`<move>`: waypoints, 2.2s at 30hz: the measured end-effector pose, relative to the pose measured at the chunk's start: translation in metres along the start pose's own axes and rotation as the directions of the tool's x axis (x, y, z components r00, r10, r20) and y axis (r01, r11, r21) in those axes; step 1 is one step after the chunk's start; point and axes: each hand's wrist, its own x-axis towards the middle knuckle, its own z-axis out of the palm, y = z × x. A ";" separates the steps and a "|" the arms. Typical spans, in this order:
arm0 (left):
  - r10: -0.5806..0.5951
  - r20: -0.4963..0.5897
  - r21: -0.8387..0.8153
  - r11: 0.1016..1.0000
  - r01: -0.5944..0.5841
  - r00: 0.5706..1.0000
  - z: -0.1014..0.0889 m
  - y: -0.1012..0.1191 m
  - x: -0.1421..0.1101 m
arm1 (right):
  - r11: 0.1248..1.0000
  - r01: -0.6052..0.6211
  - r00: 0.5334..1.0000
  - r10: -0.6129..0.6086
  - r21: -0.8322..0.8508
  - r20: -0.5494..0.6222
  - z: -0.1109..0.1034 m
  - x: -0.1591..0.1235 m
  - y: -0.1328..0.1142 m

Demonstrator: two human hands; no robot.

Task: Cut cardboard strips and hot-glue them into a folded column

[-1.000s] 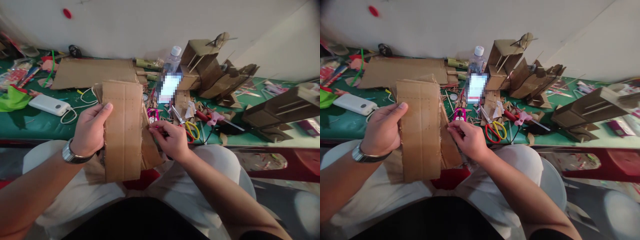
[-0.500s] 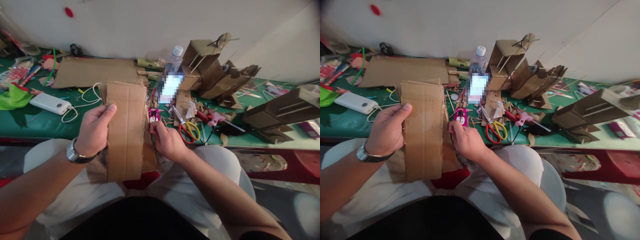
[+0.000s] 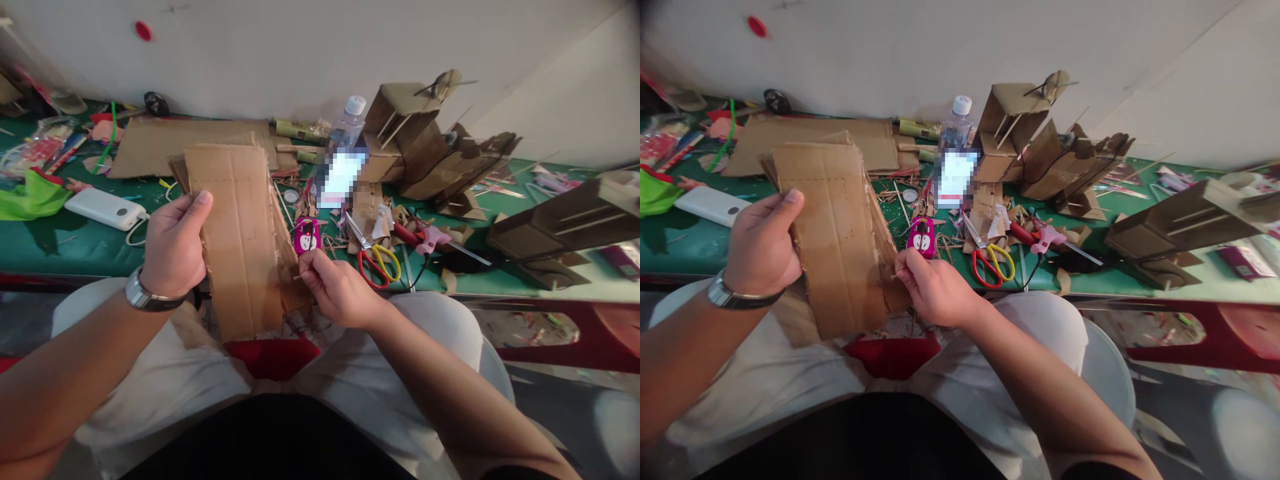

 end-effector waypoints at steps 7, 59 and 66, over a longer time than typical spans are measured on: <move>0.045 0.005 -0.058 0.997 -0.045 0.999 0.005 0.003 -0.003 | 0.932 -0.090 0.966 0.168 0.350 -0.199 -0.003 0.003 0.012; -0.025 -0.283 -0.249 0.967 -0.049 0.959 0.020 0.000 0.003 | 0.938 0.333 0.918 -0.346 -0.094 -0.195 0.015 0.023 0.016; -0.005 -0.261 -0.263 0.963 -0.067 0.965 0.017 -0.003 0.006 | 0.962 0.260 0.954 -0.243 0.082 -0.176 0.017 0.021 0.012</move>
